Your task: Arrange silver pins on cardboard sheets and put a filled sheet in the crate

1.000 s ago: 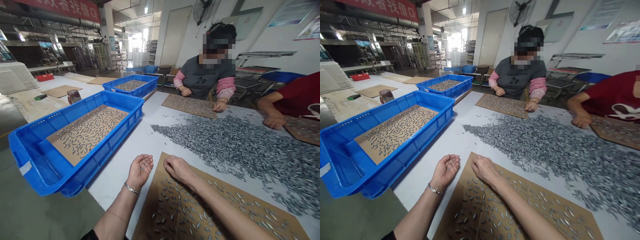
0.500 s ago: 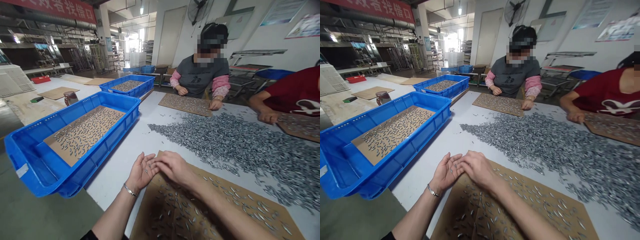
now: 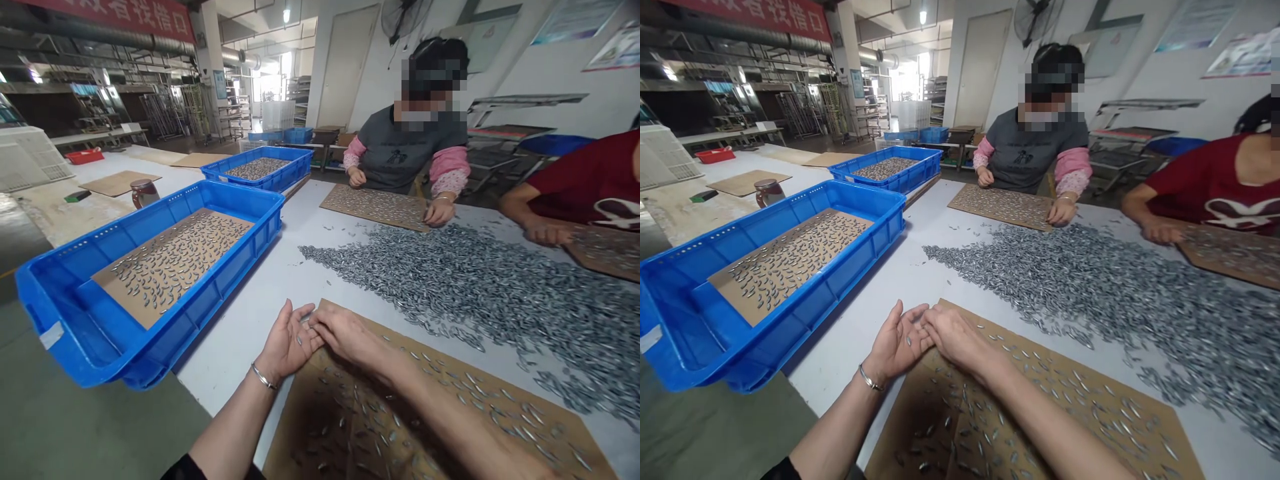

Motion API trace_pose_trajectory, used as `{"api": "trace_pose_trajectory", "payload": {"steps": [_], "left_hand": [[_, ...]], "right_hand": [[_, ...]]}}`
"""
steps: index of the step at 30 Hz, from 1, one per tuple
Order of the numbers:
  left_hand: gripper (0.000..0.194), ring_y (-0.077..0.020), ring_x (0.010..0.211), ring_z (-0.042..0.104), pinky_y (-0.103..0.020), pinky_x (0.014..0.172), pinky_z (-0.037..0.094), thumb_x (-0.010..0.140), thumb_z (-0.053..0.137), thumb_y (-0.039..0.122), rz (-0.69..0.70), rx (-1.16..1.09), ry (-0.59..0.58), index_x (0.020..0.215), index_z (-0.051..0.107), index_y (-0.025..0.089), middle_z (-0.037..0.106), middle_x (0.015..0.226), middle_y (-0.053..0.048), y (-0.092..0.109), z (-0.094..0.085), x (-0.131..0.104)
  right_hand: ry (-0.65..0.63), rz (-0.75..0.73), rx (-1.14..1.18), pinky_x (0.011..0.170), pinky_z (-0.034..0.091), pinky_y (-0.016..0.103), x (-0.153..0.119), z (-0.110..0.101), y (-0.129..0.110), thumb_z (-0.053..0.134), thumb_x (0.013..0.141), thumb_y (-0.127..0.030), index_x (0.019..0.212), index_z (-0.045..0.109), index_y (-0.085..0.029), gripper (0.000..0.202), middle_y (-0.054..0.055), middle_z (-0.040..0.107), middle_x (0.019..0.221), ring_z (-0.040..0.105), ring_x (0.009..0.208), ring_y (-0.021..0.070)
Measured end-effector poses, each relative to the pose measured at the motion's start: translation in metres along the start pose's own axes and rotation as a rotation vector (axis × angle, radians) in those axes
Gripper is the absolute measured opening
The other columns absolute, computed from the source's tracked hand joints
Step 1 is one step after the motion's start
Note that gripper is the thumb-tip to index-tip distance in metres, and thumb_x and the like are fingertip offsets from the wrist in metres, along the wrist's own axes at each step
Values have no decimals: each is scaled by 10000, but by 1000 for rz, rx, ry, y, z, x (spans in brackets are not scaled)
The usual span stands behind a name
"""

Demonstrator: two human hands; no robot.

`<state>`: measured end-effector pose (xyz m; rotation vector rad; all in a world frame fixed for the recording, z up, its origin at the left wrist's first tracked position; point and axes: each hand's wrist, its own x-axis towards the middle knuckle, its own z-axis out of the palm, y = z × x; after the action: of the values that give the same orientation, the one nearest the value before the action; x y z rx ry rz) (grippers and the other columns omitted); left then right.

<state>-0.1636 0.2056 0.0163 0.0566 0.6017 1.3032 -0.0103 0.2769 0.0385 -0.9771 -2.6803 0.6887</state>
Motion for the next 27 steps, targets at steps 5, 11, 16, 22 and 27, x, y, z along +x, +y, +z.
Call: {"api": "trace_pose_trajectory", "payload": {"steps": [5,11,16,22,27], "left_hand": [[325,-255,949,755,-357,865,609,1062,477,388,211,-45,262,1038,622,98,738,1015,-205,11,-3,6],[266,-233,819,766,-317,741,630,1052,486,293,246,-131,341,926,625,104,754,904,-180,19,-5,6],[270,-221,766,759,-311,721,626,1050,485,285,229,-126,363,913,628,101,752,865,-174,18,-4,6],[290,-227,771,756,-315,727,615,1051,479,288,210,-106,350,901,629,90,748,879,-183,19,-4,7],[391,-254,849,757,-341,771,606,1065,444,411,187,-62,253,970,632,81,745,959,-210,12,-1,5]], "right_hand": [[-61,154,68,765,446,279,-3,3,25,543,930,-184,951,727,-210,188,46,752,896,664,834,194],[-186,53,16,723,426,269,-7,15,27,491,923,-91,871,712,-181,244,75,741,857,628,765,178],[-233,-70,-68,779,434,288,1,16,25,475,877,-5,858,723,-145,285,119,738,890,630,858,203],[-191,-57,-91,767,451,284,3,17,35,513,862,-53,877,750,-184,271,83,715,913,628,870,199],[73,-88,40,826,501,311,-5,-6,20,532,970,-205,1023,756,-227,231,66,737,956,663,912,207]]}}
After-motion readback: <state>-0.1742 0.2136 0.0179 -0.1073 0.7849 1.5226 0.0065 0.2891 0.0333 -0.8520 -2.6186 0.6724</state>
